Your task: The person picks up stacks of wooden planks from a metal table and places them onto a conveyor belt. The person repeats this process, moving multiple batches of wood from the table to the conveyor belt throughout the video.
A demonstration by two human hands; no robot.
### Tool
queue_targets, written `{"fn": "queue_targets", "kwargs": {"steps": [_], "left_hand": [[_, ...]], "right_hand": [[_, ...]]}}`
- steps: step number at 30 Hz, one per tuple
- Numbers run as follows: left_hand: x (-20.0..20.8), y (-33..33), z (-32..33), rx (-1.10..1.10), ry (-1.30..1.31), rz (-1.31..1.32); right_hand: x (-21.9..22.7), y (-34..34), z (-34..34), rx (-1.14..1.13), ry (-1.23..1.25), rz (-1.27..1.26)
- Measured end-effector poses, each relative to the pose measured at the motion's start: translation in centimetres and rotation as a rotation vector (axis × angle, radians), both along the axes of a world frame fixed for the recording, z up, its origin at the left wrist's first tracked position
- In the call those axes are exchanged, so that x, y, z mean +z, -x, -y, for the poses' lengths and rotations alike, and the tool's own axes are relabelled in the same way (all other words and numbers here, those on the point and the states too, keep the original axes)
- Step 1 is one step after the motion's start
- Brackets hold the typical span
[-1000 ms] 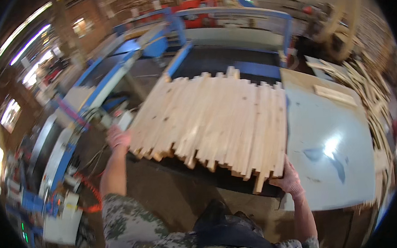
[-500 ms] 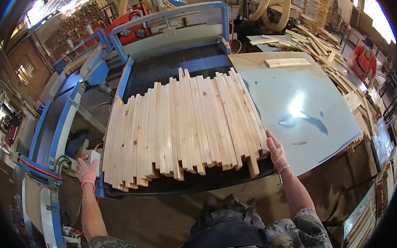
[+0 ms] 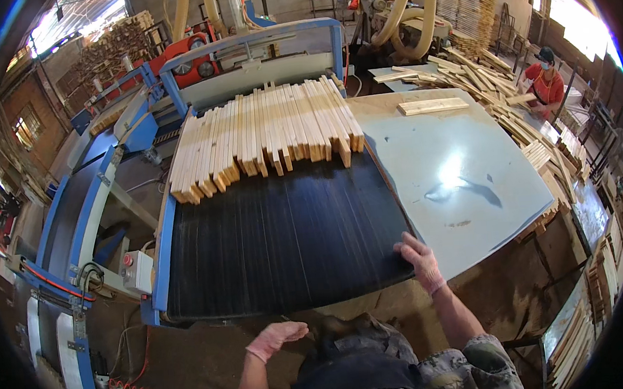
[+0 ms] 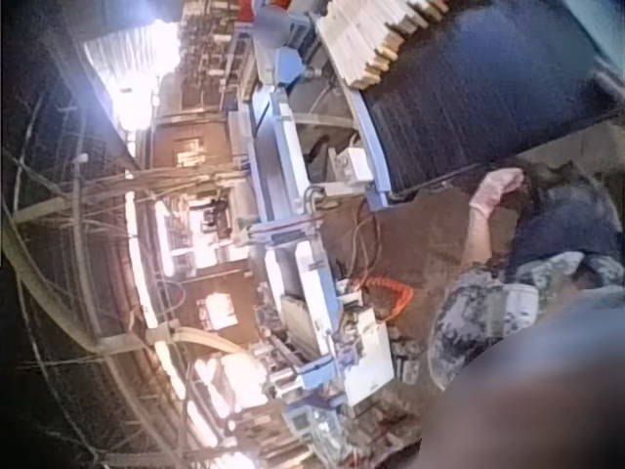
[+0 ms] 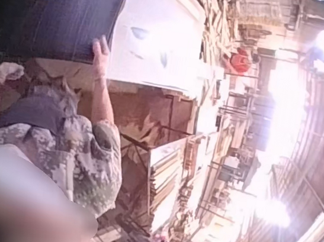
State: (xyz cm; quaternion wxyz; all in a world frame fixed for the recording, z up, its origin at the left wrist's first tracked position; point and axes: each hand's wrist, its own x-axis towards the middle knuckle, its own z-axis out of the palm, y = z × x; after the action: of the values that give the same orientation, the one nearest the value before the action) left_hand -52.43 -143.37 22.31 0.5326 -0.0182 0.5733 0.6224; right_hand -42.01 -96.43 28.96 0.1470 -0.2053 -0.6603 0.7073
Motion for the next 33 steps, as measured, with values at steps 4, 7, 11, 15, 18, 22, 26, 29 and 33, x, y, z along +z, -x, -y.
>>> {"fn": "queue_targets", "kwargs": {"steps": [4, 7, 11, 15, 18, 22, 26, 29, 33], "left_hand": [[-15.2, -2.9, 0.5, -0.110, 0.757, -0.185], [-28.7, -7.2, 9.0, -1.425, 0.821, -0.557], [-30.1, -10.8, 9.6, -1.350, 0.643, -0.565], [-31.8, -11.4, 5.8, -1.196, 0.598, -0.447], [-33.0, -6.8, 0.5, -1.237, 0.626, -0.746], [-34.6, 1.3, -8.0, -1.397, 0.817, -0.882], [-33.0, 2.6, -18.2, -1.062, 0.710, -0.539], [-31.6, 3.1, -22.9, -0.855, 0.674, -0.393], [-31.0, 0.4, -30.3, -0.893, 0.264, 0.560]], "right_hand": [[0.8, -5.9, 5.4, 0.161, 0.201, 0.146], [-2.2, -8.9, 8.6, 0.276, 0.175, 0.381], [-11.0, -20.5, 9.2, 0.095, -0.096, 0.759], [-31.5, -43.5, 8.3, 0.259, -0.707, 0.938], [-32.9, -45.8, 8.8, 0.163, -0.456, 1.190], [-29.0, -42.1, 11.1, -0.195, -0.049, 1.176], [-32.8, -44.7, 14.6, -0.340, 0.150, 1.162], [-31.2, -45.8, 14.2, -0.390, 0.204, 1.084], [-34.3, -51.7, 15.0, -0.531, 0.516, 1.063]]}}
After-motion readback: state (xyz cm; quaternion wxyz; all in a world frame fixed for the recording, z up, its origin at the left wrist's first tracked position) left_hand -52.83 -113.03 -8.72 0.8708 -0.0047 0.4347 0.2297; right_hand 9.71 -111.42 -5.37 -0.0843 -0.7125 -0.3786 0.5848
